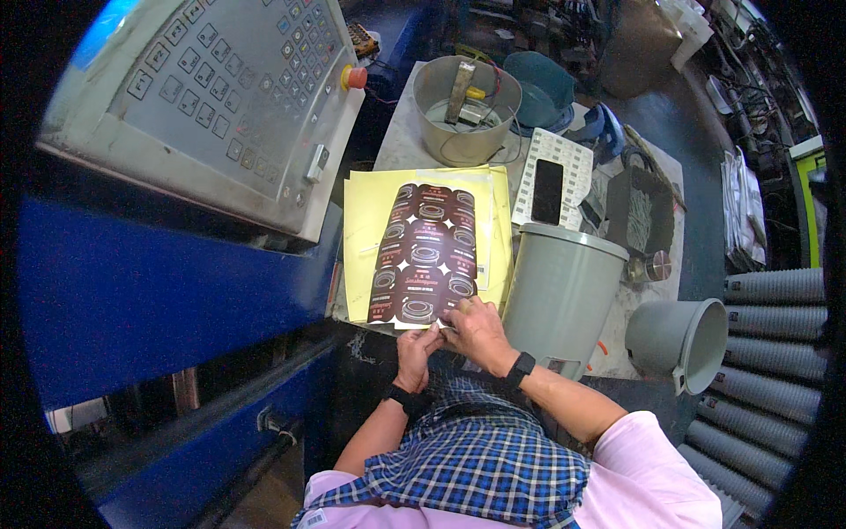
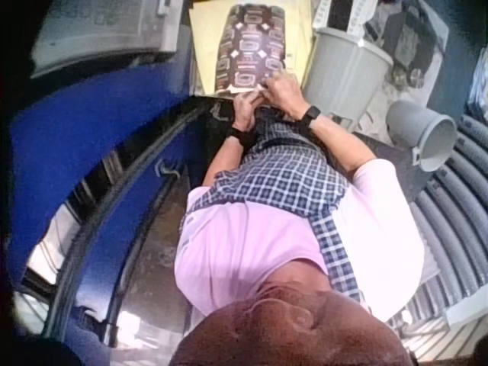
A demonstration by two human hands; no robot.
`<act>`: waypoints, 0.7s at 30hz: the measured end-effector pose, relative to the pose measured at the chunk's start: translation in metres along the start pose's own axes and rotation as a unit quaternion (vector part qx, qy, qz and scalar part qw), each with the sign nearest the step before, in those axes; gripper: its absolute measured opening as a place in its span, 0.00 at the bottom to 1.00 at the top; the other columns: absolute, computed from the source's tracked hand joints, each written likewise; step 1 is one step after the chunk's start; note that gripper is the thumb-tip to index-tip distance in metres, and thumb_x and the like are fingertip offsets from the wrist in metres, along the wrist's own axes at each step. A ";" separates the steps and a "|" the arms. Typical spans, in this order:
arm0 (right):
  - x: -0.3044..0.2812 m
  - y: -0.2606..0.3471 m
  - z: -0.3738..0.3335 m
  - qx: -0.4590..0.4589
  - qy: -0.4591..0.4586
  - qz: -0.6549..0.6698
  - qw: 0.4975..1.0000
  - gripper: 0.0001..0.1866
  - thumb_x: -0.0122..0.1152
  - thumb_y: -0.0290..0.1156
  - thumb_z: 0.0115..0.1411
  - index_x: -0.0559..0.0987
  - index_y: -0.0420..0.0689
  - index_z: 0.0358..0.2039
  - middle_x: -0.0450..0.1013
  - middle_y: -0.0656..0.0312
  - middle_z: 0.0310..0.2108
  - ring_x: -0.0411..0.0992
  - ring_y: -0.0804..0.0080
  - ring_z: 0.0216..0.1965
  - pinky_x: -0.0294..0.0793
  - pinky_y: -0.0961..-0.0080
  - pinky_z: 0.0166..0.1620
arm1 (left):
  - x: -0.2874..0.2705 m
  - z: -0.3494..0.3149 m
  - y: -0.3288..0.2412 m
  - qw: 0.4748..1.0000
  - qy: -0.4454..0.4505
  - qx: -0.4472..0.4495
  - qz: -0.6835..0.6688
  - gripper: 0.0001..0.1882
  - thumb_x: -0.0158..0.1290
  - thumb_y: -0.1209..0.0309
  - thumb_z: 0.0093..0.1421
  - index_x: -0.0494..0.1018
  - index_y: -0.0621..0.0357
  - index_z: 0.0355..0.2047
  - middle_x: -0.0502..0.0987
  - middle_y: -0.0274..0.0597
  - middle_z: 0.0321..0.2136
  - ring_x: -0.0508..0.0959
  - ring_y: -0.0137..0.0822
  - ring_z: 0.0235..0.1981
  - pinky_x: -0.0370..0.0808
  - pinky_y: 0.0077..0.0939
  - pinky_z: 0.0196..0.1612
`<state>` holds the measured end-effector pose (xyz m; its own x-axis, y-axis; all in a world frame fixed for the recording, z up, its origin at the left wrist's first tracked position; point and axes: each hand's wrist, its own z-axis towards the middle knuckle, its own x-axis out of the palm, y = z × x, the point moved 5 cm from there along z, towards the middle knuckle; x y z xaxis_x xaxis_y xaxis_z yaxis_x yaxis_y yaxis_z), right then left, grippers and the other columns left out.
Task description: The person retrieves gray plastic buckets from a machine, trims excess plastic from the rim and handle using pliers and a scraper, applies a label to the side, and stacks the finished buckets. The process is repeated for several buckets.
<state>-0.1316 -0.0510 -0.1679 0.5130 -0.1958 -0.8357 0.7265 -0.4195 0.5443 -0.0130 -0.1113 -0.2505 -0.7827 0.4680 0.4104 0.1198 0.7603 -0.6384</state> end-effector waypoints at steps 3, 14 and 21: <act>0.004 -0.005 0.004 0.045 0.005 0.061 0.997 0.09 0.61 0.34 0.48 0.78 0.43 0.27 0.70 0.56 0.29 0.68 0.56 0.36 0.65 0.62 0.37 | -0.001 0.004 -0.003 0.999 -0.005 0.022 0.023 0.08 0.52 0.72 0.58 0.75 0.66 0.32 0.77 0.36 0.27 0.75 0.26 0.28 0.71 0.18 0.35; 0.016 -0.030 0.025 0.188 0.088 0.222 0.953 0.11 0.57 0.33 0.49 0.77 0.37 0.23 0.72 0.46 0.20 0.72 0.48 0.25 0.70 0.60 0.31 | 0.001 0.006 -0.016 0.998 0.048 -0.001 0.035 0.09 0.50 0.73 0.60 0.73 0.66 0.38 0.78 0.39 0.31 0.77 0.28 0.31 0.72 0.19 0.35; 0.001 0.000 0.031 0.006 0.081 0.077 0.994 0.10 0.57 0.35 0.50 0.76 0.41 0.27 0.71 0.52 0.27 0.71 0.53 0.34 0.72 0.61 0.35 | -0.007 0.010 -0.019 0.998 0.013 0.003 0.060 0.09 0.52 0.72 0.59 0.76 0.67 0.33 0.78 0.39 0.28 0.76 0.27 0.29 0.72 0.20 0.37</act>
<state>-0.1448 -0.0788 -0.1711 0.6854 -0.1135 -0.7192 0.6288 -0.4057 0.6633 -0.0161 -0.1335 -0.2475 -0.7466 0.5672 0.3478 0.2084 0.6958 -0.6874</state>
